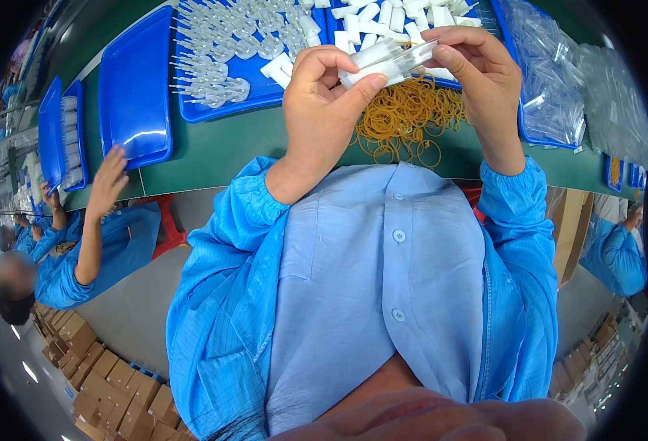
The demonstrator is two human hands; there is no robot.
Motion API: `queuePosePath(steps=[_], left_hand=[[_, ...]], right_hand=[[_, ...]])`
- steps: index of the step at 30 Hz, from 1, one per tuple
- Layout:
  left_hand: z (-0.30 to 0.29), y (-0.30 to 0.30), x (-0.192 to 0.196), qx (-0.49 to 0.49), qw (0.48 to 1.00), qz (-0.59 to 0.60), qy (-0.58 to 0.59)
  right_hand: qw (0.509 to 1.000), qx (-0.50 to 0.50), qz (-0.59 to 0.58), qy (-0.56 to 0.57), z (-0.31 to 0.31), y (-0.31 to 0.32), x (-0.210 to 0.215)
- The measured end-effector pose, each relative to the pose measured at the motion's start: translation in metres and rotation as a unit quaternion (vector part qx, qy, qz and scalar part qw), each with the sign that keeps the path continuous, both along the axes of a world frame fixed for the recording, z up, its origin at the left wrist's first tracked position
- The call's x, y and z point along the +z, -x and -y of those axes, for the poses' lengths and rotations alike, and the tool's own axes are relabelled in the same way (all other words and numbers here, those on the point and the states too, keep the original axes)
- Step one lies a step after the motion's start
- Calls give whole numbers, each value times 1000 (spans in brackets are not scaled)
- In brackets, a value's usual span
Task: The person assembles small white plastic components by hand. They pick up a white base and a clear plastic piece, fit them together, and place the finished unit into a blue tray. The process is repeated continuously throughout the clip.
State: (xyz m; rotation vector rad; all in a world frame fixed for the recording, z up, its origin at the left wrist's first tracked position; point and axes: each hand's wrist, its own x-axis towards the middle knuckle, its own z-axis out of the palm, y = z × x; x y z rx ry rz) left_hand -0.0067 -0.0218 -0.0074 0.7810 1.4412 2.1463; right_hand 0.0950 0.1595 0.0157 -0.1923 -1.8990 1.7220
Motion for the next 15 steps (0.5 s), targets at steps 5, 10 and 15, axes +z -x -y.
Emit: queuePosePath(steps=[5, 10, 15], left_hand=[[-2, 0, -2, -1, 1000, 16, -6], [-2, 0, -1, -12, 999, 32, -20], [-2, -2, -4, -34, 997, 61, -35]], right_hand=[[1000, 2, 10, -10, -1, 0, 3], [997, 17, 9, 78, -4, 2, 0], [1000, 3, 15, -21, -4, 4, 5]])
